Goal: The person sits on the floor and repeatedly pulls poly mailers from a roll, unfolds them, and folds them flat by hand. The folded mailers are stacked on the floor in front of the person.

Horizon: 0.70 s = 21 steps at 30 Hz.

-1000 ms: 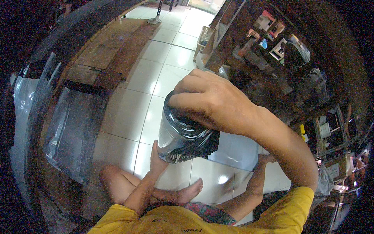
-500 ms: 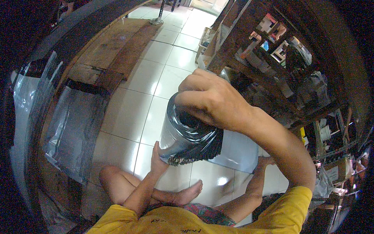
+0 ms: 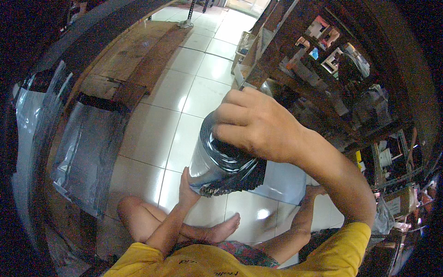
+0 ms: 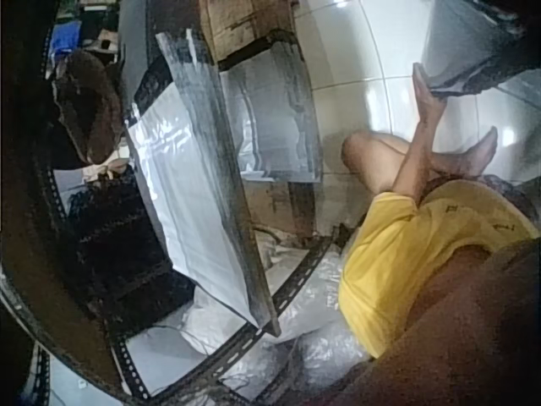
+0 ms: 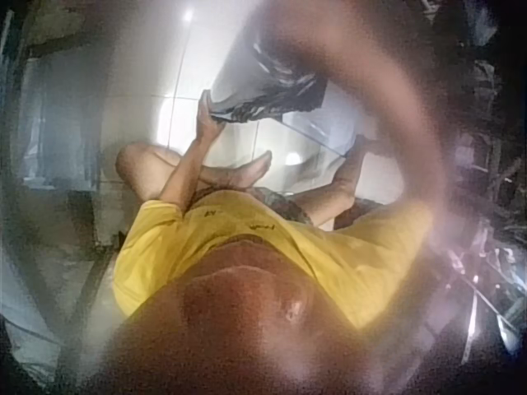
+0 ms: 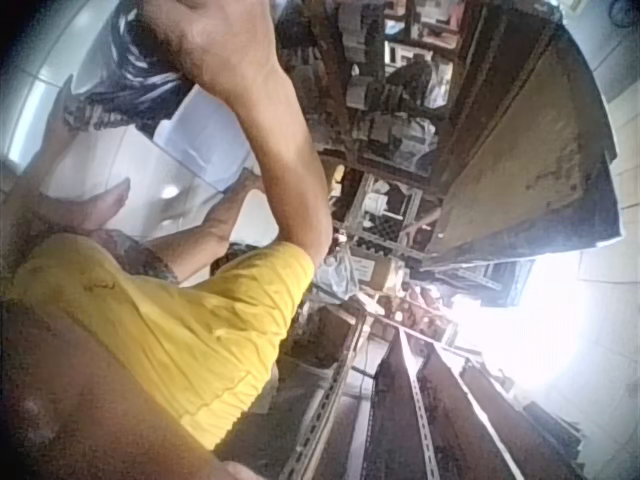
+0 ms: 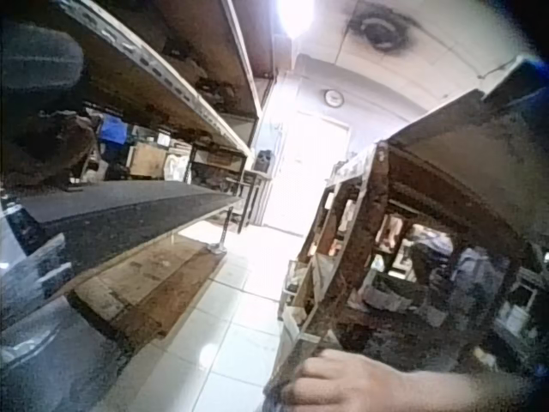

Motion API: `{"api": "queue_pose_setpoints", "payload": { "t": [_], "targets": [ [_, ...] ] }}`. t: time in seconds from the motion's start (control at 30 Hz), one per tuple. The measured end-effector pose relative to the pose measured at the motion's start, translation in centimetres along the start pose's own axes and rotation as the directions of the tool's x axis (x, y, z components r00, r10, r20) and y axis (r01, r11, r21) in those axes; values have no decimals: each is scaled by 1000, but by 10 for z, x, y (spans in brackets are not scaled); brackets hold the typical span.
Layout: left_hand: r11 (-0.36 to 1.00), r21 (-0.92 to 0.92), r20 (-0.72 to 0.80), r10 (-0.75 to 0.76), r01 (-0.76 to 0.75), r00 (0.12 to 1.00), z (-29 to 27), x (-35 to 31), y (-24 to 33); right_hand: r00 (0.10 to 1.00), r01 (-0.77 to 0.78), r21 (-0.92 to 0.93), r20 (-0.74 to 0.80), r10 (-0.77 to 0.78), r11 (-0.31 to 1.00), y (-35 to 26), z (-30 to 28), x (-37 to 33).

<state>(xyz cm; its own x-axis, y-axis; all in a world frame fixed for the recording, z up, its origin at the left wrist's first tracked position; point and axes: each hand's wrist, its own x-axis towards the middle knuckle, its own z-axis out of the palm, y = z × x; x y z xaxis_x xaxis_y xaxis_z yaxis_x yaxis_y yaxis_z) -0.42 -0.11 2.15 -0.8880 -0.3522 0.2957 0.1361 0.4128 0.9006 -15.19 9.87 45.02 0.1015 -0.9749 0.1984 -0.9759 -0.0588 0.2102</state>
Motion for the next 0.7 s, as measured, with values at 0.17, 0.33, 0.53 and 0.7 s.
{"api": "queue_pose_setpoints", "payload": {
  "t": [0.17,0.33,0.53,0.7],
  "targets": [
    [1000,-5,-5,29,-29,1000,1,0,-2,977,-39,-36,208,46,999,-22,-18,0],
    [999,-21,-15,30,-30,999,6,1,-2,979,-162,8,126,160,987,-24,-17,1],
    [997,-2,-50,77,-77,996,5,-3,-2,975,-206,-14,84,206,978,-19,-11,13],
    [993,8,-88,120,-119,989,4,-1,-4,976,-156,-79,143,166,985,-15,-11,18]
  ]
}}
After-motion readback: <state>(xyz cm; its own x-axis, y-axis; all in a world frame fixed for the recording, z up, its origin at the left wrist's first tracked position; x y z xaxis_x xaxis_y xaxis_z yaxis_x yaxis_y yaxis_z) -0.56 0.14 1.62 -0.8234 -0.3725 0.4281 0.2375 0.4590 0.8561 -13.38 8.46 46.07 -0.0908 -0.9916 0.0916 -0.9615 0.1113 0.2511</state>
